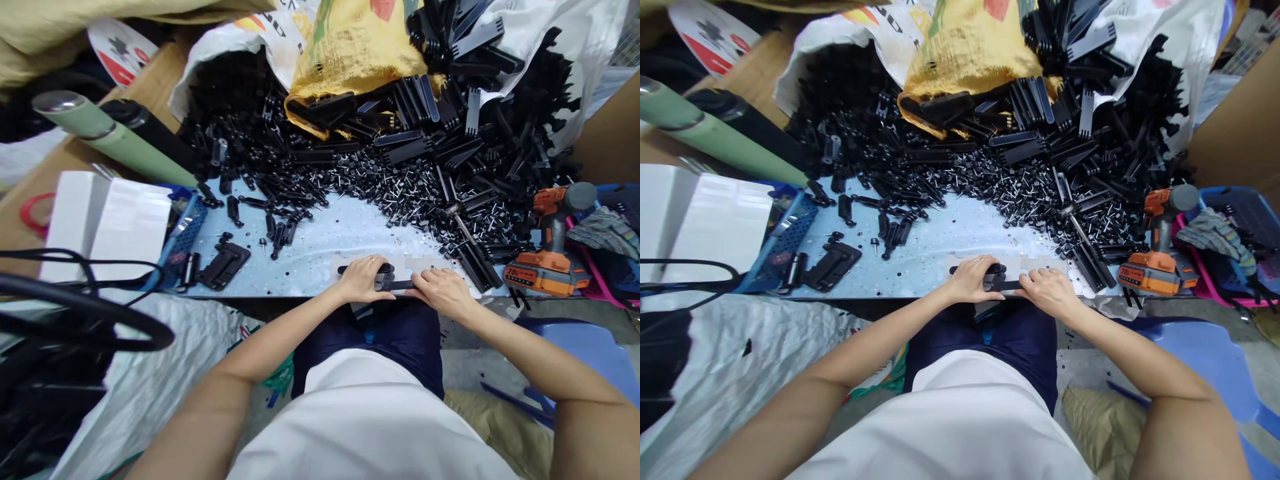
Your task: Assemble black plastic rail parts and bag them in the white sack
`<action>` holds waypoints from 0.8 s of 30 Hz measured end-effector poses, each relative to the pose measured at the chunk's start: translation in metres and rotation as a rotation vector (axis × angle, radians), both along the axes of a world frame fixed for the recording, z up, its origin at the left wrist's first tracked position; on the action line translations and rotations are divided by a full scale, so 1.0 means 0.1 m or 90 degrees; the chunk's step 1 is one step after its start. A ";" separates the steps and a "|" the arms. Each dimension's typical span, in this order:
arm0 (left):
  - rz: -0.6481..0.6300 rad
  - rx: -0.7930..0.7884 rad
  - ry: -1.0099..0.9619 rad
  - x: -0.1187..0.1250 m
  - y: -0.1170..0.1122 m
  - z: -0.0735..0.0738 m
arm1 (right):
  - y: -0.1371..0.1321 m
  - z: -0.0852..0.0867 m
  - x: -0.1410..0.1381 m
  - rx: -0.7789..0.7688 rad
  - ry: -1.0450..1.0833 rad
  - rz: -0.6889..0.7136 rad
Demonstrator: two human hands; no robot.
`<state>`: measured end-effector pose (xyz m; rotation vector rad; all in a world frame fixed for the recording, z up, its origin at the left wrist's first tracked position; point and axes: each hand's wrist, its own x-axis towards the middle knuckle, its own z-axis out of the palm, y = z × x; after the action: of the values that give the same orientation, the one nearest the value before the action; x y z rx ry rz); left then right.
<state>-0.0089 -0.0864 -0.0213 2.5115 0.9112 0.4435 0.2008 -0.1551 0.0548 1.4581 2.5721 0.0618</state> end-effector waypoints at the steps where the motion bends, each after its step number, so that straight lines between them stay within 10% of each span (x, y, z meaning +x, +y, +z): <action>1: -0.002 0.000 -0.002 0.00 0.00 0.00 | 0.00 0.02 -0.01 0.002 -0.005 0.006; 12: 0.017 0.072 -0.087 0.02 -0.10 -0.16 | 0.13 0.15 -0.01 0.013 -0.029 0.076; 17: 0.018 0.012 -0.010 0.13 -0.07 -0.11 | 0.24 -0.09 0.17 0.025 0.003 0.068; 20: 0.037 -0.036 0.016 0.20 0.28 -0.03 | 0.26 -0.37 0.33 0.033 0.048 0.050; 24: 0.388 -0.027 0.023 0.15 1.12 0.11 | 0.30 -0.58 0.42 0.088 0.128 0.053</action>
<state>0.0058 0.0252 -0.0102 2.1698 1.6820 0.5515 0.2431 -0.1249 -0.0034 1.4725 2.8418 0.1110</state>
